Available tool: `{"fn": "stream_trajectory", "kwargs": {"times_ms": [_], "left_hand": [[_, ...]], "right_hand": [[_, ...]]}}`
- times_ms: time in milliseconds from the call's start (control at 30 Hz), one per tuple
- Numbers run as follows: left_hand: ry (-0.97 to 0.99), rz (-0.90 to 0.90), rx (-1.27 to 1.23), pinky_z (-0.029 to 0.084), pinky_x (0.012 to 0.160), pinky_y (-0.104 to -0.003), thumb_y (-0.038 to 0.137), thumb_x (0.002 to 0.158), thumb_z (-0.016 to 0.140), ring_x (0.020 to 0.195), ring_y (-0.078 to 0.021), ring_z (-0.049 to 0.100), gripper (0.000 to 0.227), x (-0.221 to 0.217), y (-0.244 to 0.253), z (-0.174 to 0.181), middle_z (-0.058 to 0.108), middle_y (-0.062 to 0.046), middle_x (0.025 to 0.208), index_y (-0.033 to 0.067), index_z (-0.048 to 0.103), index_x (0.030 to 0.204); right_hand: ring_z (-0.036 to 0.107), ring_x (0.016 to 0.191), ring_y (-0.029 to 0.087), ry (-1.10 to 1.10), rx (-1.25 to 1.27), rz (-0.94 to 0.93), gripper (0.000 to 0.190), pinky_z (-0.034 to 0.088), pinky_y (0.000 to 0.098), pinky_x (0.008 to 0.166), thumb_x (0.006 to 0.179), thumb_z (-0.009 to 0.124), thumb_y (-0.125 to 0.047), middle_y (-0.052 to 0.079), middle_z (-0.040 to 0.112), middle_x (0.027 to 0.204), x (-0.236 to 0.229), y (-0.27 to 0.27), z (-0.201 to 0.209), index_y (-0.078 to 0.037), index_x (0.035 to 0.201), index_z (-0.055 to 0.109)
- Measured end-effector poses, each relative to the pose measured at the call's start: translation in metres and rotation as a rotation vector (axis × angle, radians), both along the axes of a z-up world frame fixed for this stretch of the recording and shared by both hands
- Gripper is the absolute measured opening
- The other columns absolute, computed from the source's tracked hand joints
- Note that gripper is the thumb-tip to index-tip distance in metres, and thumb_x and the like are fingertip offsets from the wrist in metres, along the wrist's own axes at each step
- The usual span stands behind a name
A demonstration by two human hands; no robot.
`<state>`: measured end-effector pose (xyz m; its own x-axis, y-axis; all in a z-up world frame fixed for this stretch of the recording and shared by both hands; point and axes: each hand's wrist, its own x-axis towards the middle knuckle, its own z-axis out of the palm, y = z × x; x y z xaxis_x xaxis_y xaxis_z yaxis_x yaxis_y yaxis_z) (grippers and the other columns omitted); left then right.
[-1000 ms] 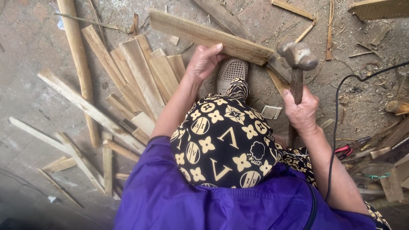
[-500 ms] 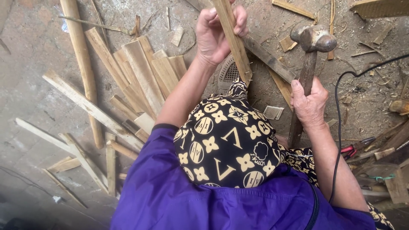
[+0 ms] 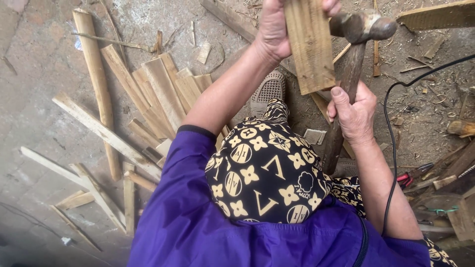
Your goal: The person hammers nails into a wooden plank to attach it to a wooden frame. They then use pliers to pull out a nail from the plank. The person continues hammering and adjusting the plank on the frame.
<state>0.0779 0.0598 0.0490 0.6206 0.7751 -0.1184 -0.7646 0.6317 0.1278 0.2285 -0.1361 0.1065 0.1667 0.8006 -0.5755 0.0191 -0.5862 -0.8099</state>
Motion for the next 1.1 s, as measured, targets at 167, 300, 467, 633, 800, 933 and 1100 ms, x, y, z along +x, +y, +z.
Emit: {"fn": "stream_trajectory", "kwargs": {"times_ms": [167,300,467,633,800,933,1100], "left_hand": [[-0.034,-0.073,0.085,0.039,0.087,-0.040,0.052,0.080,0.071,0.088,-0.0247,0.053,0.047,0.006,0.000,0.003,0.063,-0.011,0.088,0.0065,0.064,0.089],[-0.027,-0.063,0.101,0.043,0.090,-0.039,0.052,0.084,0.071,0.091,-0.0244,0.057,0.049,0.008,-0.003,0.001,0.066,-0.012,0.092,0.0050,0.066,0.094],[-0.017,-0.044,0.133,0.049,0.095,-0.038,0.054,0.091,0.070,0.097,-0.0237,0.065,0.053,0.010,-0.007,0.001,0.071,-0.015,0.100,0.0021,0.070,0.104],[0.288,-0.098,0.324,0.053,0.098,-0.033,0.058,0.101,0.057,0.099,-0.0174,0.066,0.065,0.001,-0.015,0.048,0.072,-0.012,0.110,-0.0014,0.068,0.126],[0.291,-0.276,0.354,0.053,0.128,-0.044,0.060,0.106,0.060,0.143,-0.0193,0.063,0.069,-0.017,-0.030,0.055,0.047,0.001,0.169,0.0149,0.055,0.158],[0.285,-0.355,0.366,0.057,0.127,-0.050,0.040,0.103,0.079,0.156,-0.0279,0.051,0.071,-0.020,-0.037,0.057,0.039,-0.003,0.171,0.0131,0.045,0.159],[0.185,-0.361,0.220,0.055,0.125,-0.055,0.033,0.098,0.084,0.151,-0.0257,0.053,0.085,-0.014,-0.039,0.055,0.051,-0.015,0.161,0.0057,0.035,0.162]], "right_hand": [[0.049,0.042,0.014,0.224,0.140,-0.149,0.023,0.046,0.0268,0.042,0.113,0.060,-0.019,0.010,0.049,0.054,-0.002,0.004,-0.006,-0.005,0.095,0.055],[0.048,0.042,0.010,0.358,0.137,-0.224,0.017,0.047,0.0257,0.042,0.110,0.059,-0.017,0.006,0.047,0.056,0.001,0.006,-0.010,-0.007,0.099,0.054],[0.039,0.049,0.009,0.551,-0.009,-0.334,0.021,0.036,0.0244,0.041,0.099,0.065,-0.009,0.000,0.038,0.068,0.001,0.013,0.003,-0.010,0.118,0.057],[0.037,0.048,0.005,0.628,-0.046,-0.401,0.020,0.033,0.0212,0.040,0.098,0.063,-0.005,-0.001,0.041,0.071,0.004,0.013,0.003,-0.012,0.116,0.059],[0.037,0.048,0.002,0.674,-0.043,-0.406,0.012,0.031,0.0180,0.040,0.099,0.062,-0.005,-0.003,0.045,0.076,0.010,0.014,0.005,-0.012,0.106,0.055],[0.036,0.047,0.001,0.696,-0.033,-0.415,0.018,0.032,0.0177,0.040,0.099,0.062,-0.005,-0.004,0.048,0.076,0.016,0.013,0.007,-0.013,0.114,0.058],[0.035,0.047,0.002,0.710,0.010,-0.383,0.019,0.032,0.0181,0.040,0.099,0.060,-0.003,-0.005,0.043,0.069,0.020,0.017,0.020,-0.013,0.115,0.062]]}}
